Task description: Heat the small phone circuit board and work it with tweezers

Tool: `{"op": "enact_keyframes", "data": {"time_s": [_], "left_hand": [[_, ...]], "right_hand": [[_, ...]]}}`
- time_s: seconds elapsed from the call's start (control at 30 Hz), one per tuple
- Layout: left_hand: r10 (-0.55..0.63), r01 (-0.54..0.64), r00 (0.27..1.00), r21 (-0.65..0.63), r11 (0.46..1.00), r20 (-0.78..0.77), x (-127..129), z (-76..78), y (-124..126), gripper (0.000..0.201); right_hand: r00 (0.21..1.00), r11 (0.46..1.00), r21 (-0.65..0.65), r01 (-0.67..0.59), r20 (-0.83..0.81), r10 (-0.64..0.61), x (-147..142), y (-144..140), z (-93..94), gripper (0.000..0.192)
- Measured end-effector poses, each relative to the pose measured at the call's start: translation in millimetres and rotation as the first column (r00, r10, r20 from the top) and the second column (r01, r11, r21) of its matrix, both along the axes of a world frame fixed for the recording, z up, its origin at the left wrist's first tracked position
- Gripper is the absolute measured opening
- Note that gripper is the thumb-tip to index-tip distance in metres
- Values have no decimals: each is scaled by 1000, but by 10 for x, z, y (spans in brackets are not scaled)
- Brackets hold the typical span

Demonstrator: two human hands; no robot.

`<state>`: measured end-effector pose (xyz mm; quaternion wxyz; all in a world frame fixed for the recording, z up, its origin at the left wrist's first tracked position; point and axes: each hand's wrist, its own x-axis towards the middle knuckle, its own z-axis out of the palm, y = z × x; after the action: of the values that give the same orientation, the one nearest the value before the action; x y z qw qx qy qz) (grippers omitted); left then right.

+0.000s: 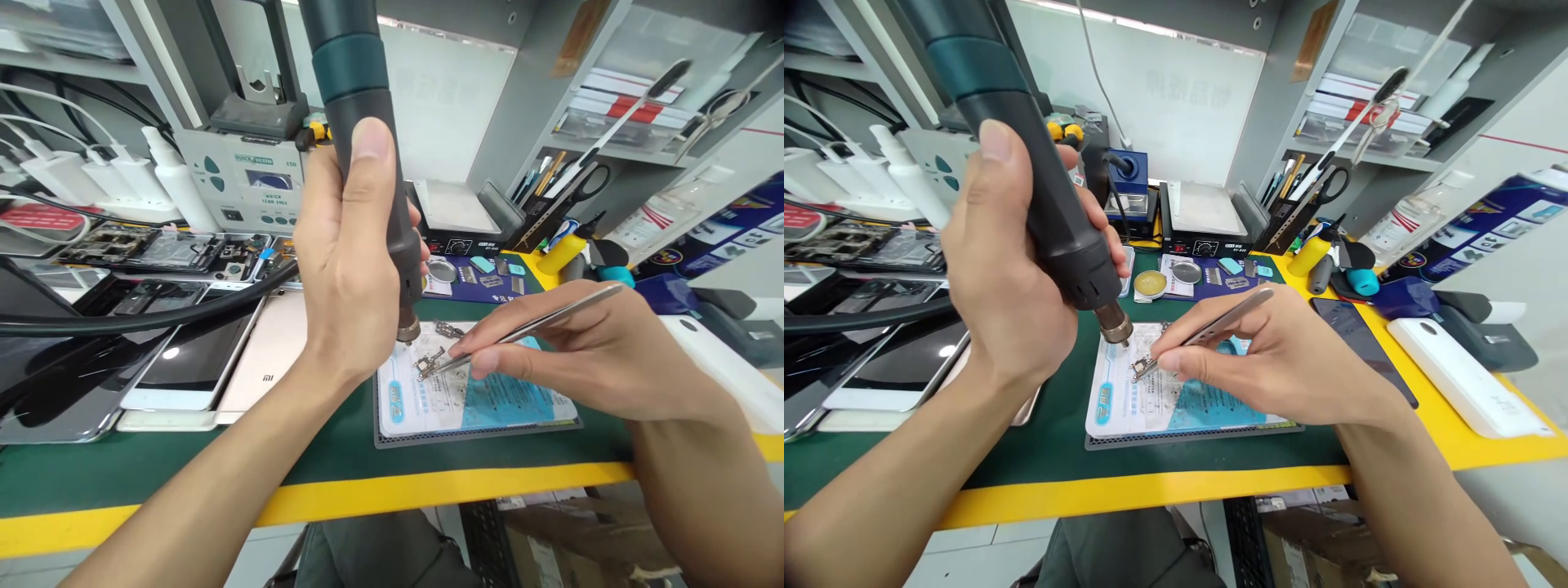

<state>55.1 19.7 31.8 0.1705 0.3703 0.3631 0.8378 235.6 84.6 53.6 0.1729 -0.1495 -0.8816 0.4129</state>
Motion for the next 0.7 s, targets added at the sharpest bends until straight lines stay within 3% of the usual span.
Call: {"op": "enact_keyframes", "data": {"time_s": [0.2,0.7], "left_hand": [[-100,105,993,-84,991,65,106,36,-94,30],[-55,55,999,-110,992,4,228,-34,-93,46]], "right_hand": [[1000,999,29,23,10,-24,-65,-46,-3,8],[996,999,15,52,69,-53,-91,-22,-21,12]]}}
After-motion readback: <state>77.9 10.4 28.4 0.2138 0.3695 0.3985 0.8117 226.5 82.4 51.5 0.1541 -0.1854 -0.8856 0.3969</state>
